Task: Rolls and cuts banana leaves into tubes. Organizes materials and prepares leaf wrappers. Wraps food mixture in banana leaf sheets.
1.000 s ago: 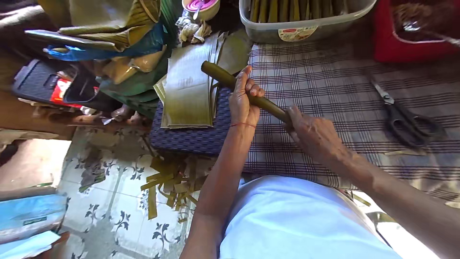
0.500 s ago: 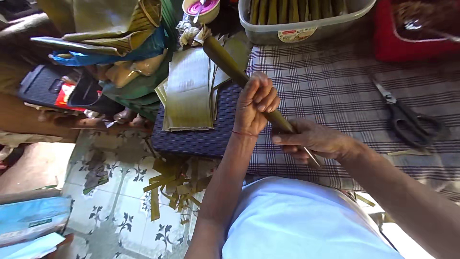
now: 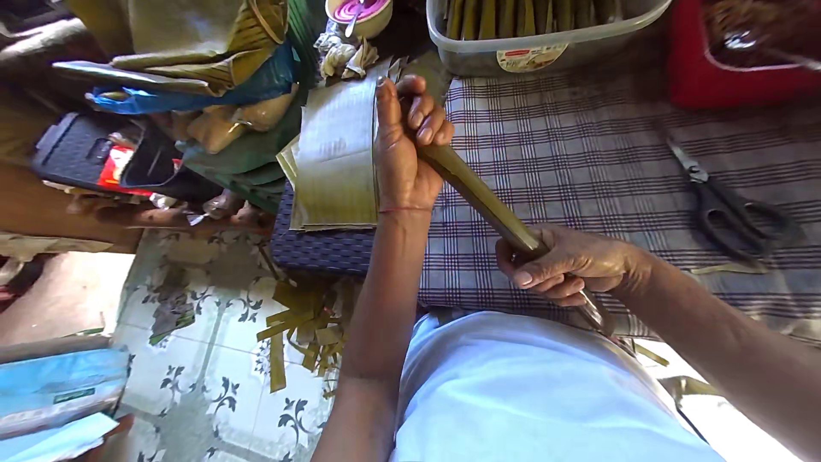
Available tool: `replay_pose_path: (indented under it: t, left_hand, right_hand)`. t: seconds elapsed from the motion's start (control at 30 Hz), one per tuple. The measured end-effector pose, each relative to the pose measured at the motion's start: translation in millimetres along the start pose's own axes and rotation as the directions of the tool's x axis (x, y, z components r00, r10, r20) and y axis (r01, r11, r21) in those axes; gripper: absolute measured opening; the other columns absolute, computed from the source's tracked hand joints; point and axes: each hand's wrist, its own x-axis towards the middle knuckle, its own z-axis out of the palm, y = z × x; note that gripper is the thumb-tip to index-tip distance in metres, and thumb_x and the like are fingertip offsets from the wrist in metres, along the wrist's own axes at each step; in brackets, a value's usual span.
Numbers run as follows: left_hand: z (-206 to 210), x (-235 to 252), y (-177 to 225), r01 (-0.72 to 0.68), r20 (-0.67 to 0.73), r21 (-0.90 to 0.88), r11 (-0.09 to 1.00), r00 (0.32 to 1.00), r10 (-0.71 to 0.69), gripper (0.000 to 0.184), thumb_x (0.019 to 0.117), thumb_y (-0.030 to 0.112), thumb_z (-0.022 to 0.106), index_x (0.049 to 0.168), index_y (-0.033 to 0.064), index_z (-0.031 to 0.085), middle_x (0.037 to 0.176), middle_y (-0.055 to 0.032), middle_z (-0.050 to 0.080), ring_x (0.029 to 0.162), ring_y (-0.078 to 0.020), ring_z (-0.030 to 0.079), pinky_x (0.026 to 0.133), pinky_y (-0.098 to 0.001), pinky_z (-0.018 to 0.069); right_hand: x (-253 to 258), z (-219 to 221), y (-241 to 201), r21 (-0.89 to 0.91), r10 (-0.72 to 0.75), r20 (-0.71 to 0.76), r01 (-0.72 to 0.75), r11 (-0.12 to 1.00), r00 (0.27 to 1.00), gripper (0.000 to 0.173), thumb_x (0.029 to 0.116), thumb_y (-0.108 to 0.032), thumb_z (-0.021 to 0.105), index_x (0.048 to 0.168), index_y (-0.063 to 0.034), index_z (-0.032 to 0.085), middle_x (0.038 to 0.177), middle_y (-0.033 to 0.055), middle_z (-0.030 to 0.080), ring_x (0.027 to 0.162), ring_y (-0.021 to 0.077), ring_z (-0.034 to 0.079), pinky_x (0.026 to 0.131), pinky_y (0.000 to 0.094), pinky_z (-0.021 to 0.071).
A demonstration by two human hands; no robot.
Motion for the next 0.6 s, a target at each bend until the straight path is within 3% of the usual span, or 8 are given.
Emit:
replay_pose_path:
  t: [0.07, 0.2, 0.27, 0.37, 0.4, 0.5, 0.6]
  left_hand:
    - [5, -12, -10, 0.041, 0.0, 0.057, 0.998, 0.999, -0.041, 0.041, 0.1135, 0.034, 0.023, 0.096, 0.0164, 0.057, 0.059, 0.0099, 0.047, 0.048, -0.0009, 0.048, 0.049, -0.0146, 0.0452]
    - [3, -39, -39, 0.261, 0.141, -0.122, 0.958, 0.96, -0.243, 0.029, 0.1092, 0.02, 0.038, 0.089, 0.0148, 0.059, 0.056, 0.0098, 0.045, 0.043, -0.0002, 0.043, 0.044, -0.0142, 0.0381]
    - [2, -43, -44, 0.275, 0.122, -0.108, 0.955, 0.957, -0.262, 0.028, 0.1102, 0.022, 0.038, 0.089, 0.0163, 0.055, 0.056, 0.0105, 0.041, 0.042, 0.0014, 0.038, 0.042, -0.0117, 0.0348]
    - [4, -36, -49, 0.238, -0.03, -0.116, 0.964, 0.97, -0.242, 0.032, 0.1107, 0.019, 0.034, 0.089, 0.0151, 0.058, 0.054, 0.0098, 0.043, 0.041, -0.0001, 0.041, 0.043, -0.0133, 0.0376]
    - [2, -35, -51, 0.216, -0.047, -0.128, 0.968, 0.973, -0.224, 0.034, 0.1111, 0.023, 0.034, 0.093, 0.0137, 0.061, 0.056, 0.0088, 0.045, 0.043, -0.0013, 0.044, 0.044, -0.0144, 0.0402]
    - [-3, -34, -52, 0.197, 0.012, -0.171, 0.965, 0.98, -0.198, 0.062, 0.1061, 0.058, 0.025, 0.111, 0.0107, 0.065, 0.071, 0.0028, 0.06, 0.059, -0.0092, 0.06, 0.057, -0.0222, 0.0532]
    - [-6, -42, -55, 0.21, 0.031, -0.184, 0.96, 0.978, -0.208, 0.071, 0.0965, 0.073, 0.037, 0.12, 0.0125, 0.066, 0.086, -0.0011, 0.066, 0.074, -0.0133, 0.066, 0.069, -0.0262, 0.0573]
  right_hand:
    - [3, -3, -2, 0.028, -0.024, 0.056, 0.023, 0.999, 0.998, 0.016, 0.0945, -0.022, 0.07, 0.106, -0.0162, 0.061, 0.054, -0.0113, 0.045, 0.04, -0.0042, 0.047, 0.037, 0.0141, 0.0445]
    - [7, -7, -5, 0.074, -0.045, 0.158, 0.034, 0.997, 0.986, 0.021, 0.0925, -0.028, 0.074, 0.105, -0.015, 0.063, 0.054, -0.0124, 0.047, 0.04, -0.003, 0.052, 0.037, 0.0165, 0.0486]
    - [10, -1, -12, 0.036, -0.011, 0.059, 0.008, 0.999, 0.998, 0.017, 0.0929, -0.026, 0.072, 0.101, -0.0142, 0.063, 0.053, -0.0108, 0.046, 0.039, -0.0017, 0.051, 0.037, 0.0177, 0.0491]
    - [14, 18, -32, -0.098, -0.014, -0.243, -0.011, 0.995, 0.97, 0.01, 0.0915, -0.018, 0.071, 0.095, -0.0135, 0.062, 0.051, -0.0072, 0.045, 0.036, 0.0006, 0.047, 0.035, 0.0184, 0.0458]
    - [15, 20, -34, -0.118, -0.033, -0.277, 0.0, 0.993, 0.96, 0.011, 0.0919, -0.016, 0.07, 0.097, -0.0126, 0.061, 0.051, -0.0067, 0.044, 0.035, 0.0006, 0.045, 0.034, 0.0181, 0.0447]
    - [12, 9, -28, -0.086, -0.044, -0.211, 0.026, 0.996, 0.976, 0.014, 0.0908, -0.017, 0.072, 0.1, -0.0138, 0.062, 0.051, -0.008, 0.043, 0.036, -0.0011, 0.045, 0.034, 0.0166, 0.044]
    - [9, 1, -19, -0.06, -0.04, -0.173, 0.03, 0.998, 0.984, 0.014, 0.0906, -0.017, 0.072, 0.101, -0.014, 0.062, 0.051, -0.0079, 0.043, 0.036, -0.0012, 0.046, 0.035, 0.0165, 0.0446]
